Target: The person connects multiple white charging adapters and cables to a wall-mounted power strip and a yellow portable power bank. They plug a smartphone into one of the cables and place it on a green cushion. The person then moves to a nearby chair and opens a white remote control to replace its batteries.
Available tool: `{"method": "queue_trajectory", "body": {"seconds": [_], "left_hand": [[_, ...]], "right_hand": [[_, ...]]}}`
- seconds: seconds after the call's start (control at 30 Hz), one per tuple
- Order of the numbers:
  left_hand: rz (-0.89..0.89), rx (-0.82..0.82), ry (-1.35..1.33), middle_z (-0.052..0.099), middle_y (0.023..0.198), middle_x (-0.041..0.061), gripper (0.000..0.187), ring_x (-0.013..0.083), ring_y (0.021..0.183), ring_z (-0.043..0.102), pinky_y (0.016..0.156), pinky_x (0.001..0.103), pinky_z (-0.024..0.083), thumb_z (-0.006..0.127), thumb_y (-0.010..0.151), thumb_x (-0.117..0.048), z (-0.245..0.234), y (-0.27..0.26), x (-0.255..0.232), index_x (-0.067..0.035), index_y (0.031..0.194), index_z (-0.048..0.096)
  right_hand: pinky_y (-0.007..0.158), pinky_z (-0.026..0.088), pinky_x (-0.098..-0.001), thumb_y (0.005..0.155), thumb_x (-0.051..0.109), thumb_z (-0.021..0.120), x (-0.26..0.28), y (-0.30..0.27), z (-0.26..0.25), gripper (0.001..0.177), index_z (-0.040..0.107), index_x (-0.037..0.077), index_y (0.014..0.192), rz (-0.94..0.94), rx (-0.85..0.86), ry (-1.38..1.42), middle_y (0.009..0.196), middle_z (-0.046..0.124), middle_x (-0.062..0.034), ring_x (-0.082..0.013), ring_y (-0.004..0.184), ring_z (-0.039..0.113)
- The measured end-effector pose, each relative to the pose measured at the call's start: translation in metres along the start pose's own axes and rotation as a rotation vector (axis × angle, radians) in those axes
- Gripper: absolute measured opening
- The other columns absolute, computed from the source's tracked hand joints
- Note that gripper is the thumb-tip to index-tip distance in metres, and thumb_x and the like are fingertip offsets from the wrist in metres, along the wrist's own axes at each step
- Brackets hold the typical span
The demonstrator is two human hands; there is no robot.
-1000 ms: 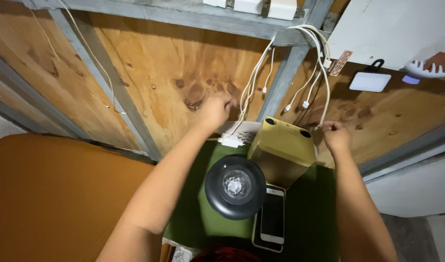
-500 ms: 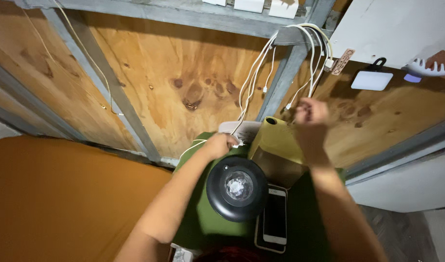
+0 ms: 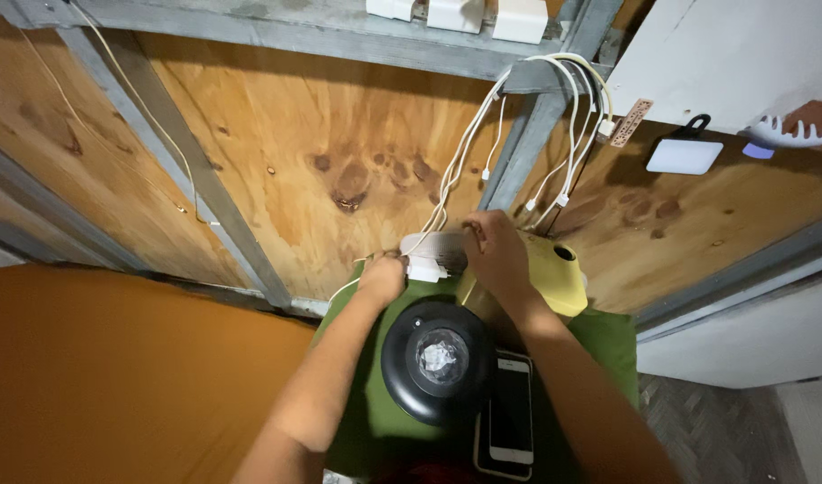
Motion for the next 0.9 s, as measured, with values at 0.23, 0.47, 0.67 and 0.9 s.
{"method": "queue_trajectory", "body": {"seconds": [0.23,0.47,0.67,0.9], "left_hand": [[-0.049,-0.003,-0.042,0.065,0.129,0.014,0.031,0.0353,0.129,0.052,0.106,0.054,0.041,0.066,0.086,-0.021,0.005,-0.001,0.007,-0.013,0.115,0.072],[-0.039,-0.041,-0.211,0.069,0.118,0.018,0.019,0.0367,0.115,0.063,0.096,0.047,0.051,0.066,0.084,-0.012,0.009,0.001,0.010,-0.010,0.102,0.074],[0.028,-0.112,-0.416,0.069,0.112,0.020,0.016,0.0405,0.106,0.064,0.092,0.047,0.050,0.068,0.086,-0.009,-0.020,-0.012,0.004,-0.006,0.102,0.070],[0.098,-0.195,-0.559,0.071,0.106,0.017,0.012,0.0373,0.103,0.066,0.090,0.045,0.052,0.067,0.090,-0.012,-0.080,-0.036,-0.014,-0.007,0.101,0.070]], "right_hand": [[0.076,0.052,-0.0421,0.092,0.015,0.069,-0.009,-0.001,0.019,0.015,0.068,0.009,0.106,0.061,0.038,0.030,0.096,0.064,-0.0119,-0.0312,0.083,0.064],[0.074,0.052,-0.0421,0.092,0.017,0.067,-0.011,-0.002,0.024,0.014,0.070,0.009,0.103,0.108,0.087,0.046,0.091,0.064,-0.0117,-0.0304,0.082,0.065],[0.079,0.052,-0.0448,0.091,0.020,0.067,-0.014,-0.005,0.032,0.015,0.071,0.010,0.101,0.122,0.165,0.014,0.090,0.068,-0.0114,-0.0324,0.087,0.066],[0.097,0.048,-0.0466,0.080,0.037,0.079,0.009,-0.010,0.051,0.061,0.065,0.002,0.127,-0.136,0.445,0.002,0.120,0.066,-0.0203,-0.0396,0.111,0.062]]}}
Point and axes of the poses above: each hand's wrist, its own y-axis towards the middle knuckle, its own z-axis out of the palm, x = y × z, the point moved 10 cm from there along y, towards the middle knuckle
